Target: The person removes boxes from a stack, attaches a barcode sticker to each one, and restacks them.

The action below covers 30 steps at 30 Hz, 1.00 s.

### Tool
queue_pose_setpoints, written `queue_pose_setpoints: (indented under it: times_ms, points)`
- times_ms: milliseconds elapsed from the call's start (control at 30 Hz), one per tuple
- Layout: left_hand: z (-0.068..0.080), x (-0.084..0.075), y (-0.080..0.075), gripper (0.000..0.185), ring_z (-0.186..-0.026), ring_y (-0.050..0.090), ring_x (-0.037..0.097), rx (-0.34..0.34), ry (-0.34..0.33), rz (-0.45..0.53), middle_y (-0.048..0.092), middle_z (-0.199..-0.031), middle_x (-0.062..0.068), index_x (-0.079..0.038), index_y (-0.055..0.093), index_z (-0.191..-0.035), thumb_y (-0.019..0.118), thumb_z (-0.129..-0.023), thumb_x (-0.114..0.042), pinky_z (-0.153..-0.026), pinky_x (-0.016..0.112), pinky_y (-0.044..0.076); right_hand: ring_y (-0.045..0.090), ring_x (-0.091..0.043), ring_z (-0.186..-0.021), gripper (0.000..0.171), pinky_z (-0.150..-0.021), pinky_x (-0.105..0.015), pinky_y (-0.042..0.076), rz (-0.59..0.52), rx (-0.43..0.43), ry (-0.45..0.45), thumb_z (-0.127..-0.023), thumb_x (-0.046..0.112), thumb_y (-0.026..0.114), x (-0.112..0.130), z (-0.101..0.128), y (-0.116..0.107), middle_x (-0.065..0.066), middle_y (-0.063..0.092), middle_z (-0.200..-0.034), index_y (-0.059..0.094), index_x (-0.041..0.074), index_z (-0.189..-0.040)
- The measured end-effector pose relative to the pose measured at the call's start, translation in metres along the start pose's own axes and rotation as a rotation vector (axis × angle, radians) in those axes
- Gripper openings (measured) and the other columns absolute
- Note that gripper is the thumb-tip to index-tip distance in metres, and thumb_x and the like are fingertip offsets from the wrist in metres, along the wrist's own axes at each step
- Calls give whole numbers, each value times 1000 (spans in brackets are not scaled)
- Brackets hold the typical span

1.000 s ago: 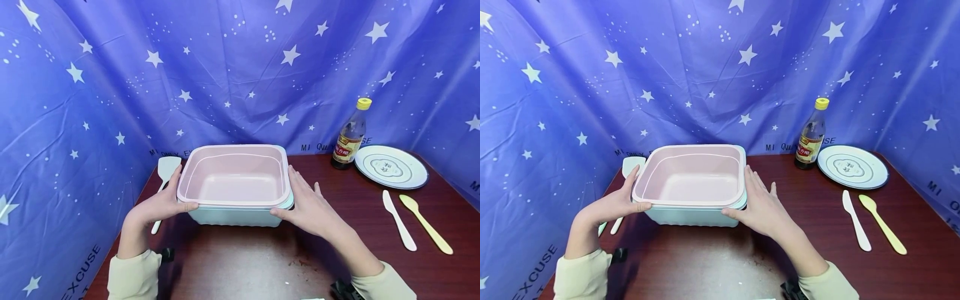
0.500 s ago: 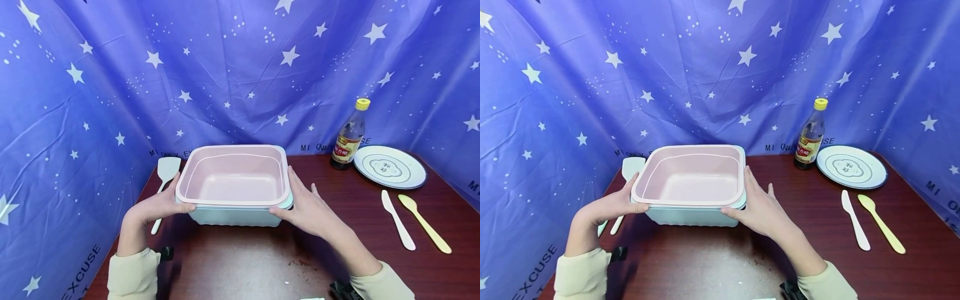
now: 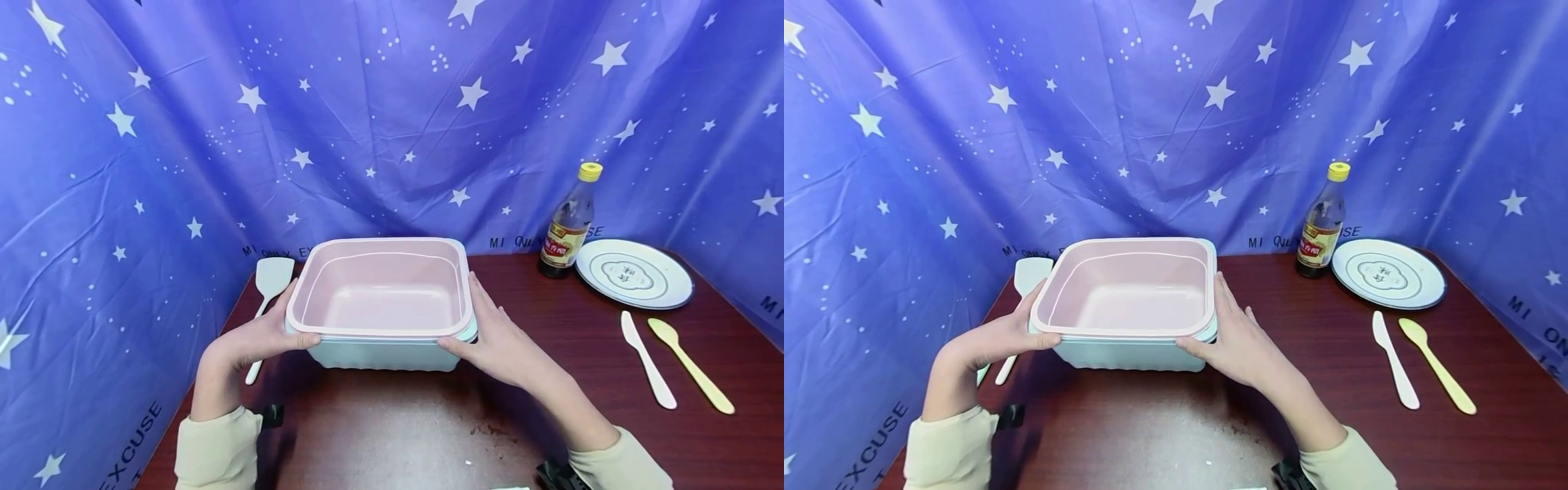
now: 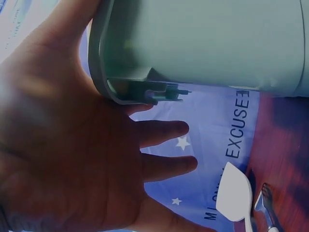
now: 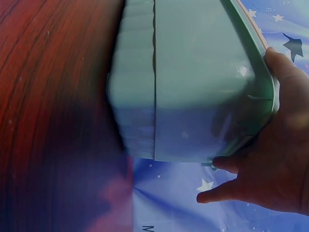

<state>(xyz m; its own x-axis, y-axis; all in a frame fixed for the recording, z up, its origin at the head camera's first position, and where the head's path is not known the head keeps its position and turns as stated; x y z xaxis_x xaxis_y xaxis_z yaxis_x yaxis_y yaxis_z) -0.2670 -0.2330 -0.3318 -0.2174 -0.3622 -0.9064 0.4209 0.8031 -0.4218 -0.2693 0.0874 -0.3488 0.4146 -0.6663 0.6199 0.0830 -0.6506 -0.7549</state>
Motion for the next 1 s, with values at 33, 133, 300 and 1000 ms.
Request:
queue_pose_setpoints:
  times_ms: [33, 133, 300, 1000]
  points:
    - [0, 0, 0, 100, -138, 29, 41, 0, 1, 0, 24, -156, 18, -22, 11, -161, 78, -88, -18, -101, 28, 41, 13, -35, -152, 115, -114, -68, 18, -12, -4, -8, -86, 63, 70, 0, 0, 0, -13, 4, -168, -2, 19, -163]
    - [-1, -1, 1, 100, -137, 30, 42, 4, 3, -2, 25, -156, 18, -22, 11, -161, 78, -87, -17, -101, 26, 41, 11, -32, -152, 116, -115, -62, 23, -55, -18, -43, -86, 59, 73, 2, 0, -1, -13, 2, -168, -3, 20, -163]
    - [0, 4, -1, 106, -138, 30, 39, 7, -31, -28, 21, -159, 18, -18, 5, -162, 79, -87, -20, -102, 32, 41, 10, -29, -152, 115, -115, -57, 27, -121, -28, -84, -87, 52, 76, 4, -2, 0, -12, -1, -168, -5, 20, -163]
    - [-1, 6, -18, 108, -136, 35, 35, -103, -15, -56, 26, -158, 17, -18, 5, -162, 81, -85, -17, -99, 23, 39, 11, -25, -152, 114, -117, -56, 23, -237, -79, -115, -88, 43, 77, 4, -12, 9, -9, 1, -168, -4, 13, -163]
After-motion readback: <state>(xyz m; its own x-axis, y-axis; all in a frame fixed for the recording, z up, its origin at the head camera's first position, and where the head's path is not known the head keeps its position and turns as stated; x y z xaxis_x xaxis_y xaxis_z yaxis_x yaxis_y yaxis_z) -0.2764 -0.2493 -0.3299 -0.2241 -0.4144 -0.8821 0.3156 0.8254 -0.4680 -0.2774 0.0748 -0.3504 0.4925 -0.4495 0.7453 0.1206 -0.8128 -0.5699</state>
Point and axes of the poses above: each hand's wrist, its own z-axis away from the middle knuckle, its own y-axis out of the palm, x = y × z, the point moved 9 cm from there along -z, towards the middle knuckle
